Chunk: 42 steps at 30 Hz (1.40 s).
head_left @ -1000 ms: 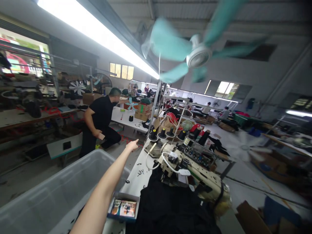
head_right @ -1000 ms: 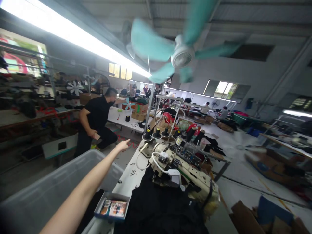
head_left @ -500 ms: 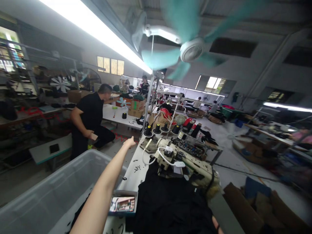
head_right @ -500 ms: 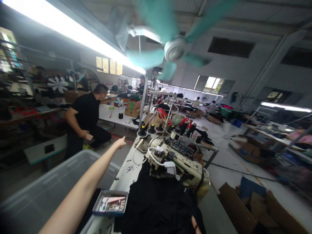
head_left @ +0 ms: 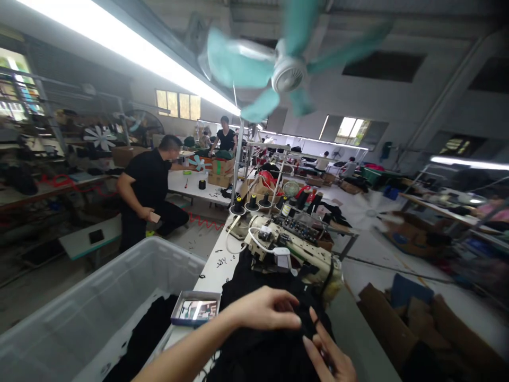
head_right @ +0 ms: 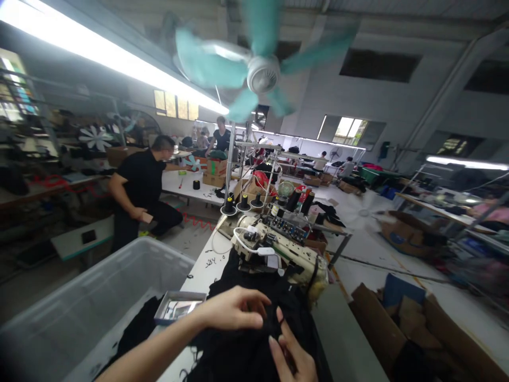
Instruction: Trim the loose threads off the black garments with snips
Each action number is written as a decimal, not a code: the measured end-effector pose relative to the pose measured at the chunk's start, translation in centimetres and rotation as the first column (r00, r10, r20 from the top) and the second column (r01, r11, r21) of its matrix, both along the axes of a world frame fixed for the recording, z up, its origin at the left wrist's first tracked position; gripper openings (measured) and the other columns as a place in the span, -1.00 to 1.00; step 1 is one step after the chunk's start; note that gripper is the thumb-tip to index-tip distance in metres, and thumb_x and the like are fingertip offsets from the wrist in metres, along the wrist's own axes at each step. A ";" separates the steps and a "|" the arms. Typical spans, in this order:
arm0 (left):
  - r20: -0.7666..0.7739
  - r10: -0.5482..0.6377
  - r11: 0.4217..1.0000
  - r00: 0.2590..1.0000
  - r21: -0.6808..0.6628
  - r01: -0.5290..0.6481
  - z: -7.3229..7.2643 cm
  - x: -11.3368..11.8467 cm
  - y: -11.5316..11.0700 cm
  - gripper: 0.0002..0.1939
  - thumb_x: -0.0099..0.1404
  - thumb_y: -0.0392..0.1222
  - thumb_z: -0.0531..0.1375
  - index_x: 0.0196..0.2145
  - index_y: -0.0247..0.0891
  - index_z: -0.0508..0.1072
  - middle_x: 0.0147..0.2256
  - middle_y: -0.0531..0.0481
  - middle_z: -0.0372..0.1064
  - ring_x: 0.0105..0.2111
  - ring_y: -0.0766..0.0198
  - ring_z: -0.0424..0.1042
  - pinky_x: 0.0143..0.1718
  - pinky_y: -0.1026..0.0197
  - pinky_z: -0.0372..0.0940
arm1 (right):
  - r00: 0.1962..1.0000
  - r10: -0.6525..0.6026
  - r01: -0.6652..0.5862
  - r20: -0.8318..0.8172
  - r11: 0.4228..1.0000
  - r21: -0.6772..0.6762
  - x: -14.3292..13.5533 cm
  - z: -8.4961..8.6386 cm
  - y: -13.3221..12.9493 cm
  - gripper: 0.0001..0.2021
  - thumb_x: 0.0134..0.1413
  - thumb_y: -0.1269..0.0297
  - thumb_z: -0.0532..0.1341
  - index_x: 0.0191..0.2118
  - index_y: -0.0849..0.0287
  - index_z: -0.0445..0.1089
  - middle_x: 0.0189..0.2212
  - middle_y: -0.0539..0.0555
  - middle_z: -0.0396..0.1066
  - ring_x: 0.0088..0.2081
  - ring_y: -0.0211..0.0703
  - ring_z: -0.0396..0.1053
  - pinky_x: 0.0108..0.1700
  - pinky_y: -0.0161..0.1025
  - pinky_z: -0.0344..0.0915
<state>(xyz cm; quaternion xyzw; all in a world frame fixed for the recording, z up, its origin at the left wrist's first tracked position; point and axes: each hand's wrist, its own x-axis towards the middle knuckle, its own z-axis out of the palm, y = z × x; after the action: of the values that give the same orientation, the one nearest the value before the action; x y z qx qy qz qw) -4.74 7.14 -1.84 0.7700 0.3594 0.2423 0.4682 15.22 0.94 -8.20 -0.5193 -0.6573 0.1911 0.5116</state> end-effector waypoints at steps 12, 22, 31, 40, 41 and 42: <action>0.079 0.199 0.954 0.977 -0.243 -0.175 -1.5 2.2 -3.6 -0.55 -0.01 0.14 0.26 -0.38 -0.36 0.55 -0.61 0.14 0.27 -0.56 0.38 0.19 -0.54 0.35 0.03 | 0.922 0.286 -0.354 0.260 0.895 0.272 -0.1 3.3 -0.3 -0.45 0.07 0.53 0.04 0.20 0.05 0.11 -0.42 0.07 0.37 -0.45 -0.23 0.37 -0.41 -0.38 0.34; 0.099 0.306 0.948 0.947 0.062 -0.313 1.5 2.5 -4.9 -0.72 0.16 -0.02 0.19 -0.43 -0.31 0.54 -0.49 0.06 0.39 -0.44 0.30 0.32 -0.41 0.35 0.14 | 0.925 0.348 -0.373 0.155 0.910 0.183 0.8 4.0 0.4 -0.44 0.12 0.48 0.07 0.23 0.02 0.02 -0.46 -0.03 0.23 -0.52 -0.34 0.21 -0.48 -0.43 0.22; 0.084 0.369 0.929 0.925 -0.035 -0.368 1.8 2.2 -4.9 -0.79 0.12 -0.09 0.22 -0.39 -0.30 0.50 -0.44 0.05 0.44 -0.36 0.25 0.35 -0.32 0.32 0.19 | 0.924 0.370 -0.379 0.096 0.918 0.113 1.5 5.5 1.1 -0.62 0.17 0.37 0.07 0.11 0.13 0.25 -0.48 -0.02 0.25 -0.51 -0.33 0.16 -0.46 -0.38 0.16; 0.106 0.424 0.902 0.899 -0.143 -0.408 1.9 2.9 -5.2 -0.80 0.10 -0.10 0.23 -0.36 -0.27 0.51 -0.41 0.03 0.46 -0.33 0.21 0.37 -0.29 0.29 0.20 | 0.872 0.434 -0.477 -0.226 0.858 -0.192 2.4 5.5 2.0 -0.67 0.18 0.03 0.02 -0.27 0.20 0.33 -0.60 -0.08 0.17 -0.59 -0.34 0.10 -0.52 -0.37 0.07; 0.118 0.446 0.890 0.887 -0.159 -0.427 1.8 3.0 -5.2 -0.81 0.09 -0.10 0.23 -0.37 -0.27 0.51 -0.41 0.03 0.46 -0.33 0.20 0.38 -0.29 0.29 0.20 | 0.865 0.441 -0.490 -0.239 0.844 -0.217 2.4 5.4 1.8 -0.66 0.20 -0.01 -0.02 -0.25 0.19 0.28 -0.60 -0.09 0.15 -0.59 -0.34 0.09 -0.53 -0.37 0.05; 0.133 0.468 0.879 0.874 -0.174 -0.444 1.6 3.0 -5.2 -0.81 0.09 -0.10 0.24 -0.37 -0.26 0.51 -0.40 0.03 0.47 -0.32 0.20 0.38 -0.28 0.29 0.20 | 0.868 0.443 -0.490 -0.224 0.840 -0.235 2.5 5.4 1.6 -0.66 0.21 -0.01 -0.06 -0.22 0.17 0.24 -0.58 -0.09 0.15 -0.58 -0.34 0.10 -0.52 -0.37 0.05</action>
<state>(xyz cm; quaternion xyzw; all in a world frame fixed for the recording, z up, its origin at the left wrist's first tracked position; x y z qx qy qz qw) -1.77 1.91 -0.22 0.6055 0.5055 0.3856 0.4787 17.69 2.54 -2.80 -0.3940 -0.6864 0.4436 0.4205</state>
